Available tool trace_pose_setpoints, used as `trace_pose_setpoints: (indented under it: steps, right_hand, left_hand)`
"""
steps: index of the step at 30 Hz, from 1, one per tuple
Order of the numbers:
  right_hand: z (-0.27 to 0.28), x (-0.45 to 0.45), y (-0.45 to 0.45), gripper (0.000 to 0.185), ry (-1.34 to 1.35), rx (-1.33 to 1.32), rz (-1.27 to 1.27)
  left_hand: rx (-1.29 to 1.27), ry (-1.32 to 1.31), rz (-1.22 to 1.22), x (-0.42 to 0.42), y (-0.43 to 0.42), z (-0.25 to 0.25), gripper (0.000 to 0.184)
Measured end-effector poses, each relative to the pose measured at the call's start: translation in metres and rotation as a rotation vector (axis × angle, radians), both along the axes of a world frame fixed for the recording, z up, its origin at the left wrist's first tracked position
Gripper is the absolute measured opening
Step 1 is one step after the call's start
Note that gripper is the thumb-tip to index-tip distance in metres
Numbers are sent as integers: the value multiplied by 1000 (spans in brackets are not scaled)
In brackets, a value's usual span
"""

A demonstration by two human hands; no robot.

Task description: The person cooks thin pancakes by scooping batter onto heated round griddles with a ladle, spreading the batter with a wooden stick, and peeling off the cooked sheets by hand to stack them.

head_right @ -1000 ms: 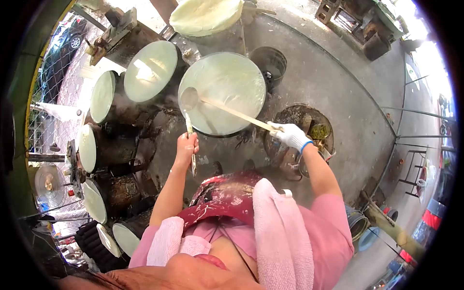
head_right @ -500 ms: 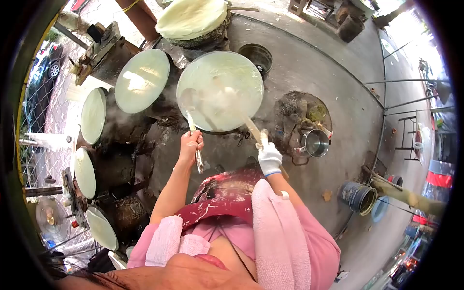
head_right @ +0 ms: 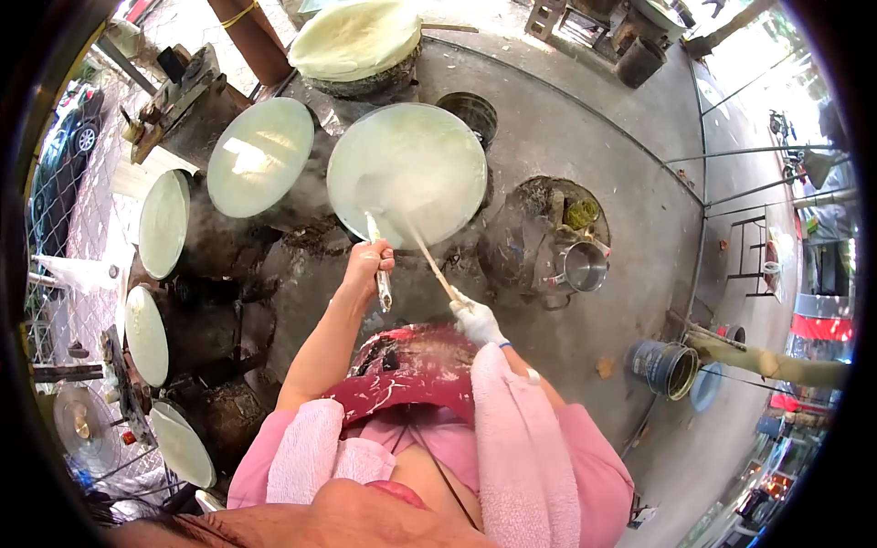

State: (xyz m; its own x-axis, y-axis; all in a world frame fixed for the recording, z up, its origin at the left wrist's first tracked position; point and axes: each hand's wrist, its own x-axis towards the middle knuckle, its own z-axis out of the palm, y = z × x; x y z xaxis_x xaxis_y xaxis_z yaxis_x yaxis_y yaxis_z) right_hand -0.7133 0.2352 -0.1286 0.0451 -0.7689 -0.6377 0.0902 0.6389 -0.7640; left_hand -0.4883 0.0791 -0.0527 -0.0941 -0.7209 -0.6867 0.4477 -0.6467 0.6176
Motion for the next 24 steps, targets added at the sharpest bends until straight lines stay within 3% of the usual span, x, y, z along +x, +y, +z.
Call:
trace_pose_setpoints:
  steps: [2, 3, 6, 8, 10, 11, 12, 13, 15, 16, 18, 19, 22, 23, 24]
  right_hand:
    - [10, -14, -10, 45, 100, -97, -97]
    - [13, -23, -14, 46, -30, -96, -208]
    - [1, -20, -21, 47, 37, -41, 35]
    - [-3, -7, -22, 44, -102, 3, 110]
    - [36, -10, -37, 42, -241, 111, 154]
    - [34, -14, -42, 42, -243, 74, 139]
    - [32, -22, -47, 41, -243, 37, 124]
    - [49, -35, -56, 41, -213, -27, 132]
    - [76, -55, -79, 42, -85, -51, 6]
    - [72, -62, -87, 43, -64, -58, -102]
    - [40, -74, -101, 44, 205, -100, 27]
    - [33, -68, -100, 46, 382, -211, 155]
    - [16, -43, -80, 53, 570, -281, 575]
    - [22, -36, -78, 55, 596, -248, 701]
    - [33, -32, -75, 54, 588, -453, 692]
  left_hand:
    - [38, 60, 105, -7, 2, -3, 10]
    - [45, 27, 105, -10, 3, 1, 8]
    - [80, 154, 158, -21, 3, -5, 10]
    - [104, 212, 196, -27, 3, 1, 8]
    - [107, 344, 359, -32, 5, -4, 5]
    - [44, 517, 331, -16, 13, -15, 3]
    - [-215, 540, 177, 6, 31, -4, 9]
    - [-274, 779, 344, 25, 49, -2, 10]
    - [-263, 1230, 263, 51, 92, 12, 30]
    - [-278, 1050, 267, 50, 99, 23, 30]
    - [-290, 687, 283, 50, 116, 62, 30]
    - [-267, 697, 264, 58, 115, 65, 30]
    - [-221, 954, 402, 72, 121, 85, 29]
    - [-228, 898, 435, 81, 131, 87, 29]
    - [-234, 891, 445, 95, 142, 89, 29]
